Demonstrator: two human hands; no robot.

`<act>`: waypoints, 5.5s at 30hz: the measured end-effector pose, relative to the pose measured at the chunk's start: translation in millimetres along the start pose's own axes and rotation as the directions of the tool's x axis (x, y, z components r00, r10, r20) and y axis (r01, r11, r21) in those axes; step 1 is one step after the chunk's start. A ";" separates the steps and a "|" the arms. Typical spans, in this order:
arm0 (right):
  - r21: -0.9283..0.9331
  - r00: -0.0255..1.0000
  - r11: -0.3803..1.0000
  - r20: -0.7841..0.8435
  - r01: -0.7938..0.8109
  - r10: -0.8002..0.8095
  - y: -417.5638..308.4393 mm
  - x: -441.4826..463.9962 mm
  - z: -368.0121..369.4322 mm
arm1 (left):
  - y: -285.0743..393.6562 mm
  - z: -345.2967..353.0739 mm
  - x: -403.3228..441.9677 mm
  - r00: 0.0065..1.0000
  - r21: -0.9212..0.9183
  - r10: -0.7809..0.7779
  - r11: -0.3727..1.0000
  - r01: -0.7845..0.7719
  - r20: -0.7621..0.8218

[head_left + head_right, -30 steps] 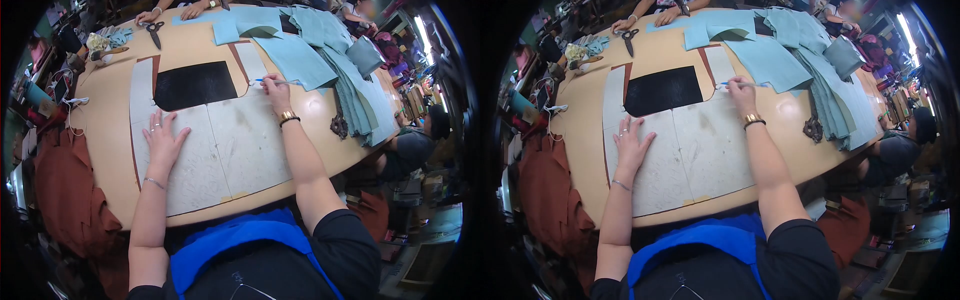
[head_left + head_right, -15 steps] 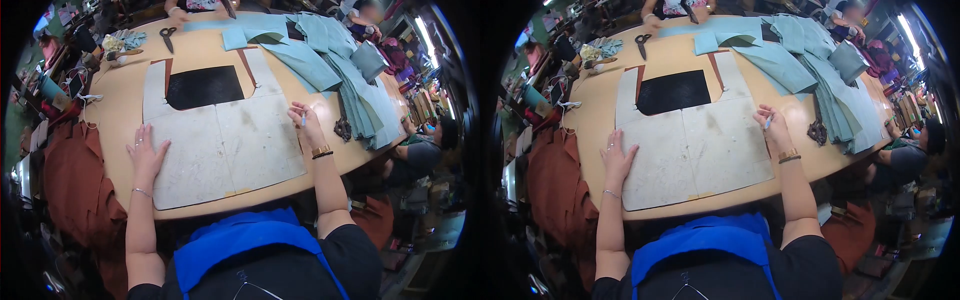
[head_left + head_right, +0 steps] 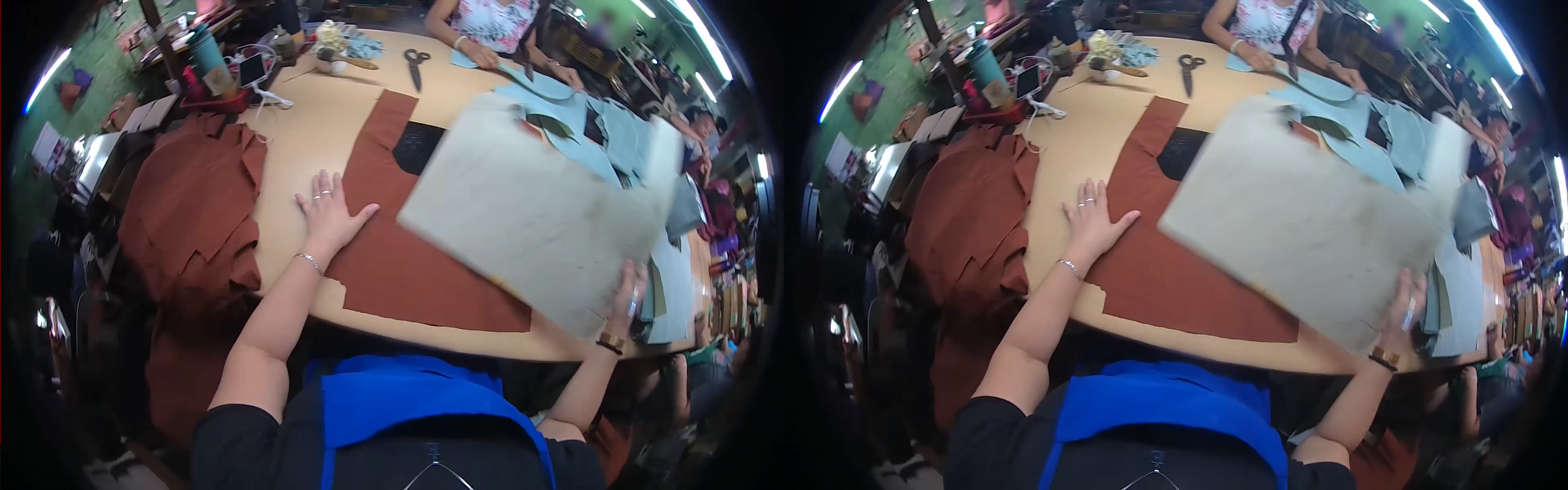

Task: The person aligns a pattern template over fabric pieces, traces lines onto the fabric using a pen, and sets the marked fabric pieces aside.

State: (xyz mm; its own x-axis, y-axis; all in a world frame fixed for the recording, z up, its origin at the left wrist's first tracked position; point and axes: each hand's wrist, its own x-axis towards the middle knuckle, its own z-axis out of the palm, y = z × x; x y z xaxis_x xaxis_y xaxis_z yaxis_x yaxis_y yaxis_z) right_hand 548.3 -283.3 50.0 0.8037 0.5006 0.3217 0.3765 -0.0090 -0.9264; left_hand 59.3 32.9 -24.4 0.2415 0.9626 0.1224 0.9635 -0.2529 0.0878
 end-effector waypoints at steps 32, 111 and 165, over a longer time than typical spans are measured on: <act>-0.138 0.822 0.959 0.554 0.248 -0.133 38.5 -69.4 176.5 | -461.2 -77.1 -469.1 -0.132 -0.541 -0.893 0.139 0.829 -0.430; 0.268 0.833 0.827 0.128 0.494 -0.538 -69.1 43.9 141.8 | 46.1 -109.1 62.6 0.634 -0.589 0.225 0.239 -0.772 -0.740; 0.532 0.996 0.845 -0.093 0.046 0.004 -236.7 10.4 27.4 | 11.5 -75.0 -75.8 0.932 -0.958 0.328 0.180 -0.223 -0.155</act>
State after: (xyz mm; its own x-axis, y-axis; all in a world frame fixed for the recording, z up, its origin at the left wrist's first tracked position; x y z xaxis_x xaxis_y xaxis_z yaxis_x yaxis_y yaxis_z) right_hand 454.9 -252.3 267.2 0.8448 0.4175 0.3347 0.1103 0.4761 -0.8724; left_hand 43.4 -50.2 41.4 0.5232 0.7989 0.2965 0.0089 -0.3531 0.9356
